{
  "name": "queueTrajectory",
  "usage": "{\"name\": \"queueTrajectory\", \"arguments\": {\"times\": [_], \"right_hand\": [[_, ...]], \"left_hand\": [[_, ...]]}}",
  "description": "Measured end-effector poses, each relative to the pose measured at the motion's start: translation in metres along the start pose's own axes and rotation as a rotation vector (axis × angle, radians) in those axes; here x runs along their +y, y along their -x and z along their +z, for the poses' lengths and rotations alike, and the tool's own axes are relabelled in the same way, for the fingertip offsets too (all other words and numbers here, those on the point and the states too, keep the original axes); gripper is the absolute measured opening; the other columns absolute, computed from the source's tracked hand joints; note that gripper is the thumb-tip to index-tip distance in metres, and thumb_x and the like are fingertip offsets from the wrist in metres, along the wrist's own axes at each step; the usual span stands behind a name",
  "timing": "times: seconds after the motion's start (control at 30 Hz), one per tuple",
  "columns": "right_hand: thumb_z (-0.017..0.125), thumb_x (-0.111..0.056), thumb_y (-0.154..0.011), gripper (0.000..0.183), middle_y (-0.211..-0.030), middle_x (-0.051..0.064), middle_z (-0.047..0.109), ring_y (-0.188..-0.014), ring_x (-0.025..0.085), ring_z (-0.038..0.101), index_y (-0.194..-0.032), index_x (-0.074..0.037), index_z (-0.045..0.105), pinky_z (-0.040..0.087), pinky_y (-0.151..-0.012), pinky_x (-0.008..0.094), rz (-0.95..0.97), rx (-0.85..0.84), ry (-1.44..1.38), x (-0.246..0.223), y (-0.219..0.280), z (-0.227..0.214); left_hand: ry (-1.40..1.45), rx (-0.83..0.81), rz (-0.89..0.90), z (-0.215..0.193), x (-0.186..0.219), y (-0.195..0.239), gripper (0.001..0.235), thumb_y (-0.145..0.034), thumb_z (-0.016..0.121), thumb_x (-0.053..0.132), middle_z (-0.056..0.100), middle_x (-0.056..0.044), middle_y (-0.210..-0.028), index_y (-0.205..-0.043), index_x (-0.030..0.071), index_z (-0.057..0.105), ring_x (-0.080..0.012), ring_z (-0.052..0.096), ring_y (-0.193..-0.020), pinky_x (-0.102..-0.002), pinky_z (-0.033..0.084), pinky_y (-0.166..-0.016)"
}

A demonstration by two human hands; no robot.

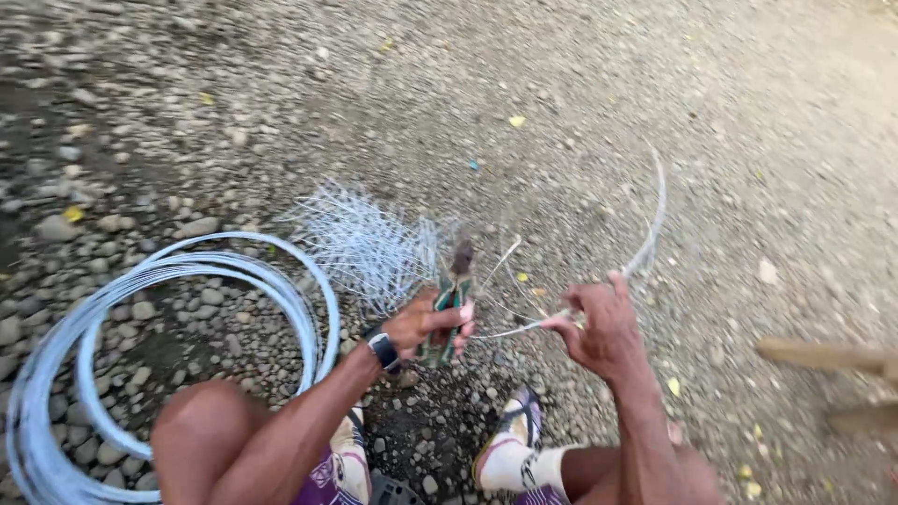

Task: Cutting lengths of wire from a coil using pliers and organizing the pieces into a pile

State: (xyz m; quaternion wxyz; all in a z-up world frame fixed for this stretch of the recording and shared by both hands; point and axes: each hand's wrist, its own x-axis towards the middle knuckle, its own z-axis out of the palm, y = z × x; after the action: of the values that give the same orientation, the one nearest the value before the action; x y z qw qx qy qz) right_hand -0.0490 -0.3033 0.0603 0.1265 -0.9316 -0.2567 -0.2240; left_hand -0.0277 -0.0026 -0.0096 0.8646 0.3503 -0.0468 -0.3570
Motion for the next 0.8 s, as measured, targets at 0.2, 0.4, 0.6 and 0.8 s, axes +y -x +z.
{"name": "queueTrajectory", "arguments": {"times": [0.2, 0.4, 0.6, 0.8], "right_hand": [[0.078, -0.068, -0.069, 0.085, -0.08, 0.007, 0.06, -0.077, 0.025, 0.064, -0.114, 0.0, 0.054, 0.041, -0.112, 0.053, -0.006, 0.103, 0.012, 0.004, 0.001, 0.014], [0.074, -0.065, -0.078, 0.065, -0.08, 0.004, 0.061, -0.078, 0.024, 0.064, -0.105, -0.008, 0.063, 0.047, -0.105, 0.047, 0.006, 0.044, 0.013, 0.006, -0.004, -0.005], [0.074, -0.028, -0.094, 0.018, -0.088, 0.01, 0.077, -0.076, 0.022, 0.072, -0.095, -0.01, 0.076, 0.052, -0.097, 0.042, 0.217, -0.164, -0.219, 0.026, 0.018, 0.004], [0.081, -0.015, -0.08, 0.008, -0.06, 0.008, 0.063, -0.053, 0.018, 0.059, -0.088, -0.015, 0.081, 0.051, -0.059, 0.033, 0.478, -0.064, -0.328, 0.013, 0.011, 0.028]], "left_hand": [[-0.321, -0.141, -0.119, 0.012, -0.021, 0.004, 0.023, -0.091, 0.072, 0.013, 0.063, -0.012, -0.062, -0.075, -0.002, 0.064, -0.0189, 0.064, -0.052, -0.036, 0.06, -0.051], [-0.292, 0.053, 0.065, 0.049, 0.021, 0.021, 0.023, -0.09, 0.072, 0.014, 0.065, -0.016, -0.06, -0.077, -0.004, 0.066, -0.0225, 0.067, -0.051, -0.038, 0.06, -0.05], [-0.242, 0.269, 0.206, -0.009, 0.014, -0.013, 0.022, -0.096, 0.07, 0.02, 0.068, -0.014, -0.074, -0.091, 0.0, 0.061, -0.0187, 0.07, -0.062, -0.033, 0.064, -0.059], [-0.854, 0.567, 0.188, -0.04, 0.016, -0.024, 0.025, -0.095, 0.068, 0.03, 0.071, -0.01, -0.07, -0.092, 0.006, 0.07, -0.0254, 0.072, -0.069, -0.039, 0.058, -0.065]]}}
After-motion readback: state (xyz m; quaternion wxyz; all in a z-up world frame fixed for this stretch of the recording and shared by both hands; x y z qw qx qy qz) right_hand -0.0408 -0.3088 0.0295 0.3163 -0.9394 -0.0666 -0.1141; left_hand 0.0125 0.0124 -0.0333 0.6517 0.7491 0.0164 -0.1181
